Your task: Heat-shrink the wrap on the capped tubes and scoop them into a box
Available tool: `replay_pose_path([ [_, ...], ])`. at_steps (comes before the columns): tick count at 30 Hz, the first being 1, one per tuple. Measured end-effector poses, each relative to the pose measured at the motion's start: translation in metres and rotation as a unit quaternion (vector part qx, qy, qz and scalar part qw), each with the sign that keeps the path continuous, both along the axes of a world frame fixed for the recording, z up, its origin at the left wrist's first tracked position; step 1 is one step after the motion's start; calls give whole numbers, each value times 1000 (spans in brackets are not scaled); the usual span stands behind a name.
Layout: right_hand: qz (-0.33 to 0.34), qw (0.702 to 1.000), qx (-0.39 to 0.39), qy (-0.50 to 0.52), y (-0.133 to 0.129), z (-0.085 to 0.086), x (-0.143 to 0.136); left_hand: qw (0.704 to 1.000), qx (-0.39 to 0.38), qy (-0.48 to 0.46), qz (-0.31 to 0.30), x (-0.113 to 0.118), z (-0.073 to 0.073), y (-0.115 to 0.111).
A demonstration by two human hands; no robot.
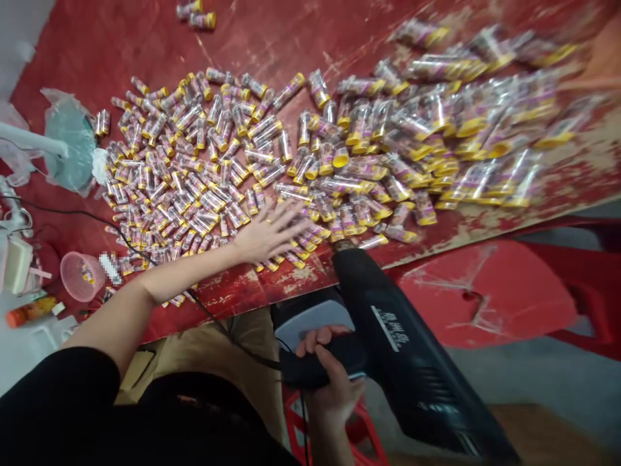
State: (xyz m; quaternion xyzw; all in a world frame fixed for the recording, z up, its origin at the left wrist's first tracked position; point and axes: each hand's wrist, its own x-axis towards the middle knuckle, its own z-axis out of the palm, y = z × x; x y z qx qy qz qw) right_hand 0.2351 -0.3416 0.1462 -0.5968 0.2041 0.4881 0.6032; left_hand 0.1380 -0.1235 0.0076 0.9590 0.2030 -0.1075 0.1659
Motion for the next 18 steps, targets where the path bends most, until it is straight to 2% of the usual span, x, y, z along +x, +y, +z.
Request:
replay_pose_path([
  [2, -27, 1000, 6, -3, 1, -4, 8, 995, -12, 9, -101, 29, 0, -5],
  [3, -36, 999, 11, -6, 0, -5, 11, 992, -13, 14, -124, 39, -1, -5],
  [4, -40, 999, 16, -9, -1, -7, 14, 992, -9, 20, -127, 45, -3, -3],
  [6, -29, 999, 26, -3, -4, -10, 18, 995, 6, 37, -93, 42, -7, 8],
  [8, 1, 999, 36, 19, -8, -12, 18, 998, 22, 51, -43, 23, -9, 24],
  [13, 77, 990, 64, 96, -7, -19, 6, 991, 57, 73, 99, -45, -2, 59],
  [16, 102, 981, 99, 130, 0, -25, 1, 979, 83, 78, 169, -72, 3, 58],
  [18, 93, 983, 107, 116, 5, -28, -1, 980, 83, 79, 166, -80, 5, 47],
])
